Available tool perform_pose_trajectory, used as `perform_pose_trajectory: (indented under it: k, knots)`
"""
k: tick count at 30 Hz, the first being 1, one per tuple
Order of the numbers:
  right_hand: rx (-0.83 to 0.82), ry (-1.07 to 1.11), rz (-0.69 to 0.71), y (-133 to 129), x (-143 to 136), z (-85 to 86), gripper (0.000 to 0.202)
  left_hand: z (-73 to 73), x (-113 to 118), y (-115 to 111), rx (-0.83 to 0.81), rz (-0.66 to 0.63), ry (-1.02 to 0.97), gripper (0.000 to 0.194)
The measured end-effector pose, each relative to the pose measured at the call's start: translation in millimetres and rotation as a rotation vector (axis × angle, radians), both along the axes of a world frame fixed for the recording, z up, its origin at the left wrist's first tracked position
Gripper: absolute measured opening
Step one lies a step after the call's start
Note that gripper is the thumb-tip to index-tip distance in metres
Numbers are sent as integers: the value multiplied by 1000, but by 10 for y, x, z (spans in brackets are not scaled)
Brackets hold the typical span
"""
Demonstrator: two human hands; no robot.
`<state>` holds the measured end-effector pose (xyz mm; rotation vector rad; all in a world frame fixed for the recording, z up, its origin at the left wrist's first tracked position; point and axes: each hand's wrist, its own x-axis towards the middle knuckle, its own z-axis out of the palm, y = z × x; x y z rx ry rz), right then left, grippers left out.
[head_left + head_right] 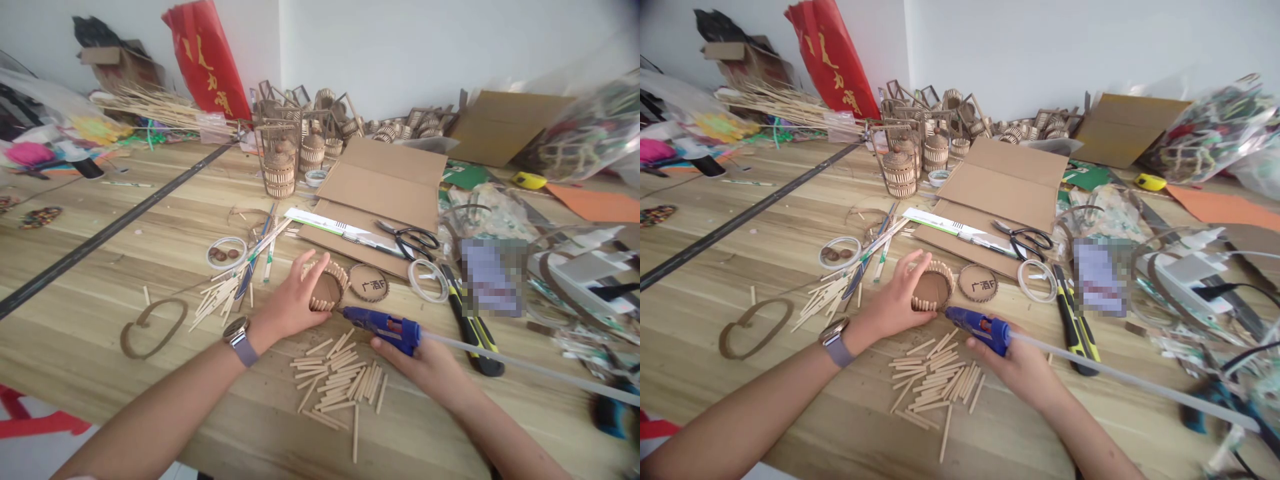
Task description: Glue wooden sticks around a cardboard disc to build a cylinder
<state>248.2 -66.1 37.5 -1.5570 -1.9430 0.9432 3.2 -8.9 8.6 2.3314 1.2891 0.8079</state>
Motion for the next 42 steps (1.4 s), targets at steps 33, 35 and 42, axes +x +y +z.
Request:
perform_pose_trajectory:
  k: [33, 35, 42]
  knots:
    - [97, -124, -6, -32, -64, -19, 32, -1, 0, 4, 21, -6, -5, 110]
    - [100, -128, -6, -33, -65, -17, 32, -5, -1, 8, 24, -10, -7, 111]
    - [101, -126, -1, -23, -51, -52, 31, 4, 4, 7, 26, -4, -6, 110]
